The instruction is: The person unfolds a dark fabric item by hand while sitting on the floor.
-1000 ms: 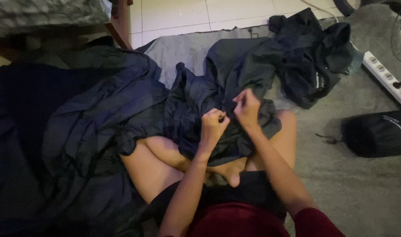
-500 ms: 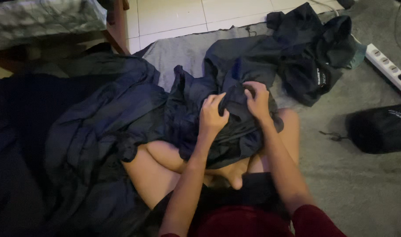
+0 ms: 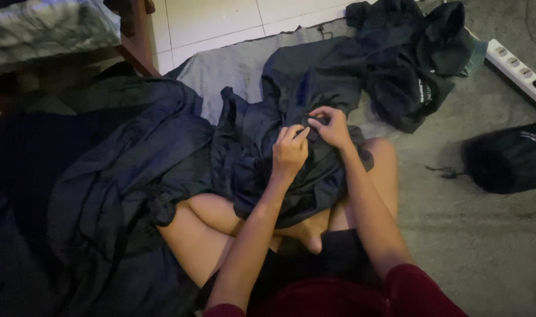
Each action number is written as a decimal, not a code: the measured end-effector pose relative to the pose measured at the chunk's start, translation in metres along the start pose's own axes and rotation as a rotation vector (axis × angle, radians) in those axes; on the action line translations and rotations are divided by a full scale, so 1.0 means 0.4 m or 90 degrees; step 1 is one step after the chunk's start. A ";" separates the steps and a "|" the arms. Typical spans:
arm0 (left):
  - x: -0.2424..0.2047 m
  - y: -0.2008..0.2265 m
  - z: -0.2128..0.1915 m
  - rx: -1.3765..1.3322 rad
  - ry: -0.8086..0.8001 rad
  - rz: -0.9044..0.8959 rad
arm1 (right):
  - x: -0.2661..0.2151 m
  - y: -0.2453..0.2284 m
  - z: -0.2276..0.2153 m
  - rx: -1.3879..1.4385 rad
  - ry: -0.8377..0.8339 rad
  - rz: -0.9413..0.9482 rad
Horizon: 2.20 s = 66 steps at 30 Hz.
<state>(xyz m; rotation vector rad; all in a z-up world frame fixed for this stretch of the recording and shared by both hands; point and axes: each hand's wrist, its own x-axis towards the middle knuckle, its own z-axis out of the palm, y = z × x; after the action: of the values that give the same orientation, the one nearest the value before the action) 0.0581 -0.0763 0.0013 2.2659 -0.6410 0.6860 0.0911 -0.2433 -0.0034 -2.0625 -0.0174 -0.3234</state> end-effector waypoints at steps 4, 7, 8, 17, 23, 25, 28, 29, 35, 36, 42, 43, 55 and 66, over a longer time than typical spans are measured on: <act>0.012 -0.003 0.025 0.079 0.041 0.025 | 0.013 -0.007 0.009 0.080 0.018 0.023; 0.005 -0.004 0.033 0.076 0.008 0.047 | 0.011 0.009 0.013 0.103 0.021 0.040; 0.000 -0.002 0.029 0.077 0.010 0.048 | 0.007 0.009 0.014 0.103 0.021 0.038; -0.005 -0.001 0.009 0.130 0.022 0.053 | -0.007 0.008 -0.002 0.273 -0.005 0.146; 0.011 -0.027 -0.025 0.017 -0.023 -0.072 | 0.011 -0.006 -0.030 0.069 -0.237 0.146; 0.013 -0.041 -0.041 -0.121 0.035 -0.241 | 0.016 -0.014 -0.027 0.046 -0.263 0.143; 0.035 -0.086 -0.035 -0.060 -0.088 -0.324 | 0.009 -0.052 -0.016 0.295 -0.183 0.133; 0.038 -0.096 -0.039 -0.060 -0.083 -0.325 | -0.002 -0.058 -0.012 0.294 -0.186 0.130; 0.074 -0.084 -0.081 -0.591 -0.263 -0.410 | 0.021 -0.100 -0.008 0.566 -0.077 0.061; 0.095 -0.071 -0.075 -0.646 -0.202 -0.397 | 0.040 -0.104 -0.009 0.581 -0.097 0.083; 0.221 -0.141 -0.130 -0.454 0.081 -0.266 | 0.124 -0.147 -0.029 0.335 -0.152 -0.030; 0.233 -0.146 -0.147 -0.337 0.126 -0.224 | 0.142 -0.154 -0.023 0.348 -0.144 -0.018; 0.002 -0.353 -0.005 -0.562 -0.130 -0.482 | 0.010 -0.003 0.164 -0.065 0.104 -0.050; 0.048 -0.386 0.029 -0.493 0.025 -0.479 | 0.098 0.101 0.236 0.187 0.080 0.086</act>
<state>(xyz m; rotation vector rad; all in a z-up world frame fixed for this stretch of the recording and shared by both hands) 0.1691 0.0112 -0.0646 1.5639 0.0213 0.0671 0.1557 -0.1867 -0.0720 -1.7404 0.1425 -0.3452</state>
